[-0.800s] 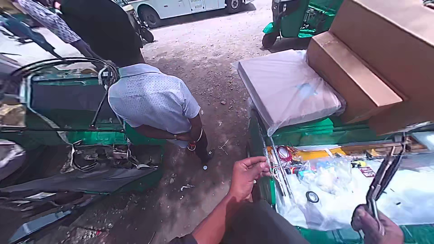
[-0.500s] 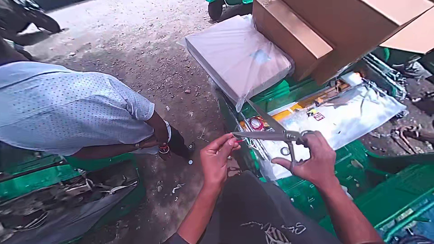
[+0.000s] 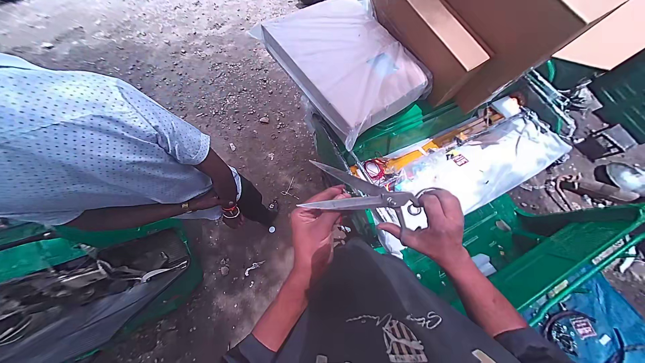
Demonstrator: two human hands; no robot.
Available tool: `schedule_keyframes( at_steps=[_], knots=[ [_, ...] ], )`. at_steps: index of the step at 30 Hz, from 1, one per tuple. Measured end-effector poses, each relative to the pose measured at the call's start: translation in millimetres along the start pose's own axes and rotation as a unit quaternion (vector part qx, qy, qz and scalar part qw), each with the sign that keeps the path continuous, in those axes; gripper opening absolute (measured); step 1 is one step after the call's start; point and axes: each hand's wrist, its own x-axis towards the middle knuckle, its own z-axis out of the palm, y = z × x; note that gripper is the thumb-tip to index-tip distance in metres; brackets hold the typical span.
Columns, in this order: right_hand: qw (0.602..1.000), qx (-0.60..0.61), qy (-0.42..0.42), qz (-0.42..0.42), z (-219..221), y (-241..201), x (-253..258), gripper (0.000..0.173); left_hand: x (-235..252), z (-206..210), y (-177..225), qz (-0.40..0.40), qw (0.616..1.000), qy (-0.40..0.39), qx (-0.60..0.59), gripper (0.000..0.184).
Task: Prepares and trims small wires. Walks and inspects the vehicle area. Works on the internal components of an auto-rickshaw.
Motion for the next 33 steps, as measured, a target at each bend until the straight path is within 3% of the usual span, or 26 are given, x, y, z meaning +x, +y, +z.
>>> schedule_keyframes(
  at_steps=[8, 16, 33],
  knots=[
    [1.0, -0.017, 0.02, -0.016, -11.0, 2.8, 0.1, 0.081, -1.0, -5.6, 4.0, -0.056, 0.995, -0.023, -0.082, 0.018],
    [0.999, -0.03, 0.027, -0.031, -14.7, 1.0, -2.1, 0.074, -6.2, -3.3, -0.9, -0.029, 0.993, -0.067, -0.089, 0.019],
    [0.999, -0.006, 0.033, -0.028, -13.1, -3.6, -10.9, 0.062, -19.8, -1.5, -8.2, 0.007, 0.997, -0.08, -0.015, 0.015]
  ],
)
